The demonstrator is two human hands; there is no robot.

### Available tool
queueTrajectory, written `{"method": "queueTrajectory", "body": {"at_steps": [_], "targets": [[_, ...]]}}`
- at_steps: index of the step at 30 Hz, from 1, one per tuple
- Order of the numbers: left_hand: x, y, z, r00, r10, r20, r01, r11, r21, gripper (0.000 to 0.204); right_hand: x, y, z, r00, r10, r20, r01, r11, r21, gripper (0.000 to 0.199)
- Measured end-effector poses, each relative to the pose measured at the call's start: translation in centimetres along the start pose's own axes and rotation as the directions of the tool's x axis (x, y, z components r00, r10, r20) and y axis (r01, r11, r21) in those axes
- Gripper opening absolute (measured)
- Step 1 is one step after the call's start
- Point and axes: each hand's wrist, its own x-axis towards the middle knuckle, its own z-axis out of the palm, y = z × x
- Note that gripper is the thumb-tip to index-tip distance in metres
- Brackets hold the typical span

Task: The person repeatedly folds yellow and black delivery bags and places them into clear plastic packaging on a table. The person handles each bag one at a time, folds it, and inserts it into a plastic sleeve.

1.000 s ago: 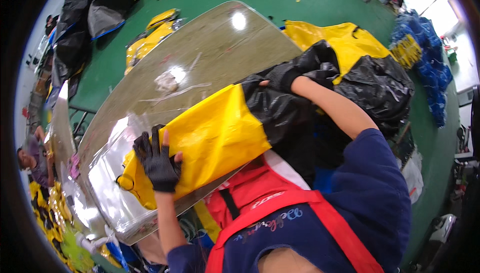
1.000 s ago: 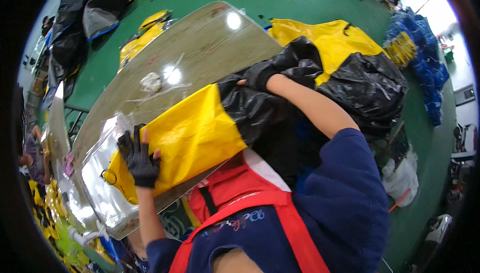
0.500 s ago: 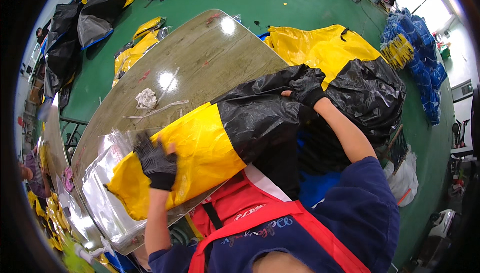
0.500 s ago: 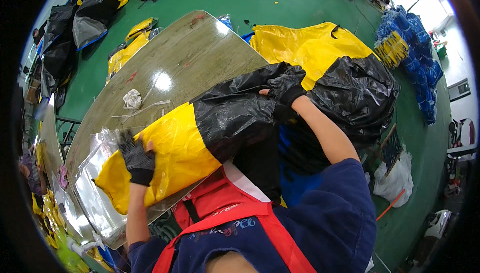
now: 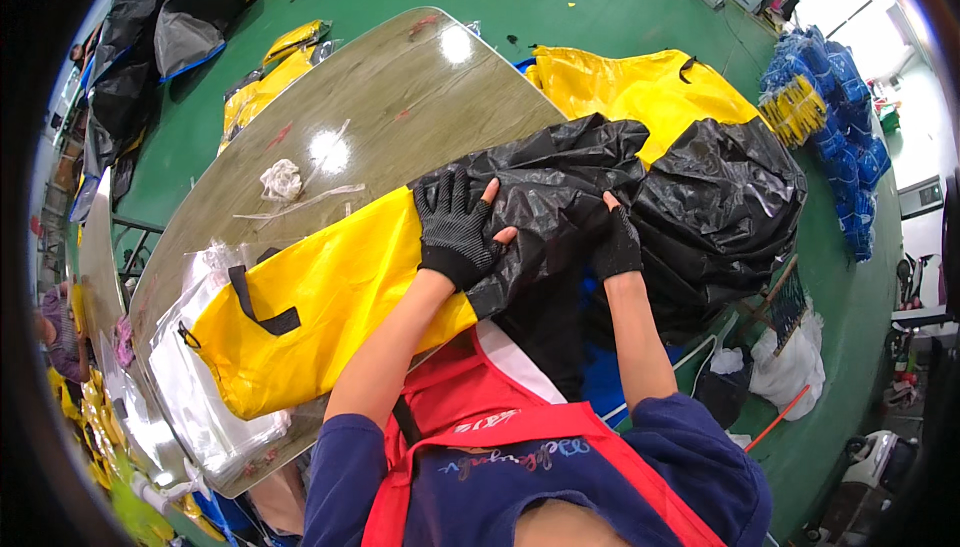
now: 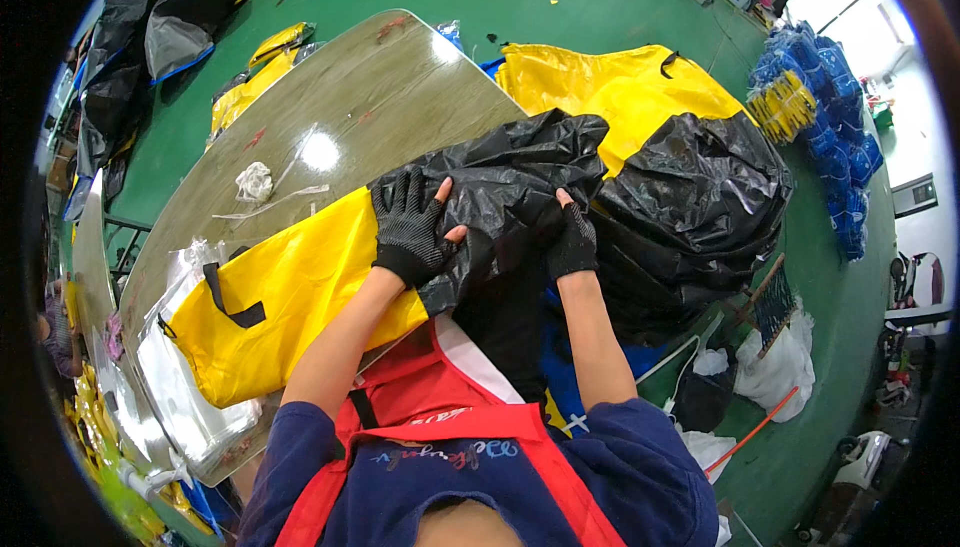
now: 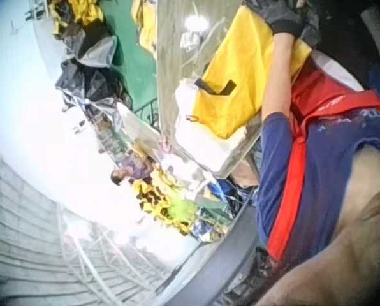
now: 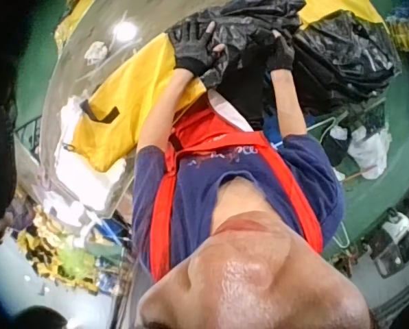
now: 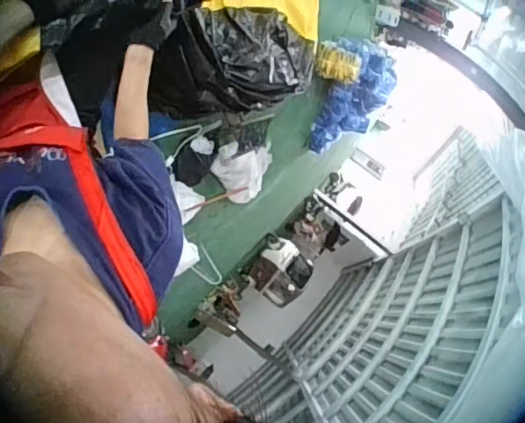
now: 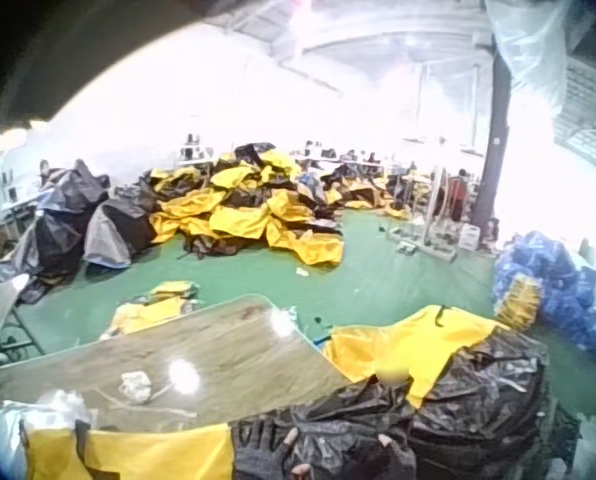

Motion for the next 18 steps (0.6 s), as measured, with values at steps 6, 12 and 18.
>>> {"method": "queueTrajectory", "body": {"at_steps": [6,12,18], "targets": [[-0.8,-0.6,1.8,0.994,0.013,-0.105,-0.016,1.000,-0.025,0.079,-7.5,1.8,8.6,0.836,-0.291,0.464,0.546,0.513,-0.662,0.035],[-5.2,-8.1,0.6,0.980,0.179,-0.088,-0.191,0.969,-0.157,0.055,-11.5,6.8,9.3,0.011,0.084,0.996,0.942,-0.336,0.018,0.032],[-11.8,-17.0,-11.9,0.945,-0.265,-0.193,0.218,0.948,-0.232,0.054,-12.0,9.2,8.9,0.047,0.347,0.937,0.907,-0.407,0.105,0.043]]}}
